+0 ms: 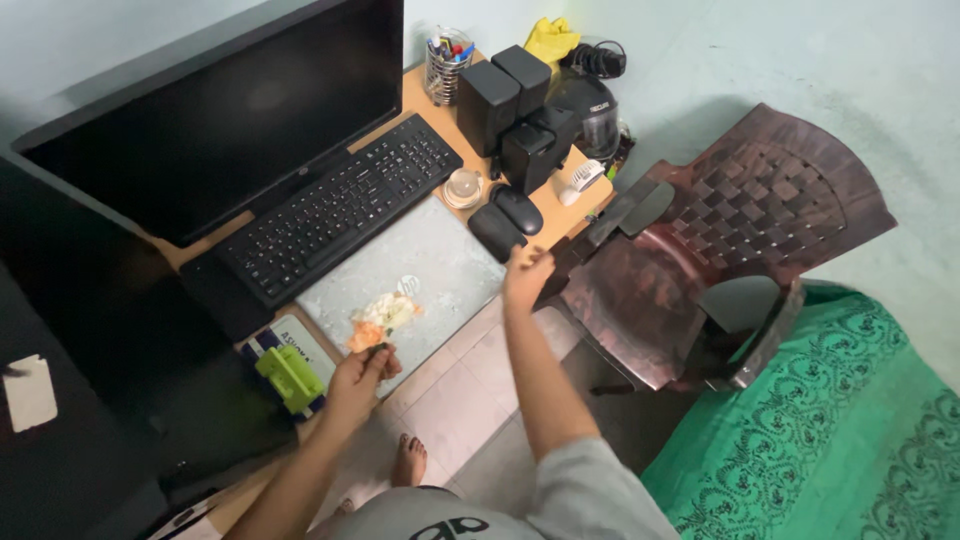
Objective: The person moves several small decorative items from a green bedspread to a desk and a window sill. They pick up artificial flowers, a small fan, a wallet, and a stuffed toy, placing them in different locations around the room.
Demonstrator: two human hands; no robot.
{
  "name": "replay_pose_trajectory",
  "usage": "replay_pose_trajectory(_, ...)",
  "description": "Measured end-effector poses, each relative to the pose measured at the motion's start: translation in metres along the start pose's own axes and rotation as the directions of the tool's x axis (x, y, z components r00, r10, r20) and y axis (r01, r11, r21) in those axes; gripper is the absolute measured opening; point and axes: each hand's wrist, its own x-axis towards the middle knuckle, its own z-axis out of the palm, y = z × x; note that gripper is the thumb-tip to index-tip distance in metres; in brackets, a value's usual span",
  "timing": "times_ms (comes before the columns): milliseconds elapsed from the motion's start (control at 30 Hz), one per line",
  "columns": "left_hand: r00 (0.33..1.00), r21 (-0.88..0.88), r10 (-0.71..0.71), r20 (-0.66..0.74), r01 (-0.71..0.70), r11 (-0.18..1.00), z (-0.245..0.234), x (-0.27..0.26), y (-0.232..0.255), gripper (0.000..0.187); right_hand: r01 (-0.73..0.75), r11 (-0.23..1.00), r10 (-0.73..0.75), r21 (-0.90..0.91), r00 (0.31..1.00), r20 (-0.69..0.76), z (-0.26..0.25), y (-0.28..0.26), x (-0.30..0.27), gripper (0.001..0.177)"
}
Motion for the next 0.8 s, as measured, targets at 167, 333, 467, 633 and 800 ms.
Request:
replay_pose_trajectory(167,0.995,0.23,0.022,-0.095,0.0,0.973,0.039,0.01,0.012,0.022,-0.481,0.796,0.04,0.367,0.647,0.761,-0.049,-0.062,-0.141,0.031)
replay_pose_trajectory(333,0.993,0.323,0.118,-0.018,-0.106,0.94,0.071,0.01,0.037,0.02,-0.713,0.64,-0.054,0.285,0.329,0.943,-0.109,-0.142,-0.187,0.039)
replay_pose_trajectory(467,0.984,0.211,0.131,0.122,-0.155,0.965,0.085,0.001,0.053,0.021,-0.694,0.674,0.081,0.253,0.41,0.909,-0.135,-0.17,-0.183,0.045)
replay_pose_trajectory(633,0.972,0.237,0.196,0.128,-0.222,0.946,0.102,-0.016,0.056,0.016,-0.631,0.721,0.075,0.286,0.482,0.873,-0.162,-0.172,-0.185,0.04)
replay_pose_trajectory(800,0.974,0.347,0.2,0.106,-0.225,0.91,0.115,-0.037,0.055,0.018,-0.52,0.767,0.036,0.375,0.618,0.785,-0.185,-0.175,-0.203,0.036)
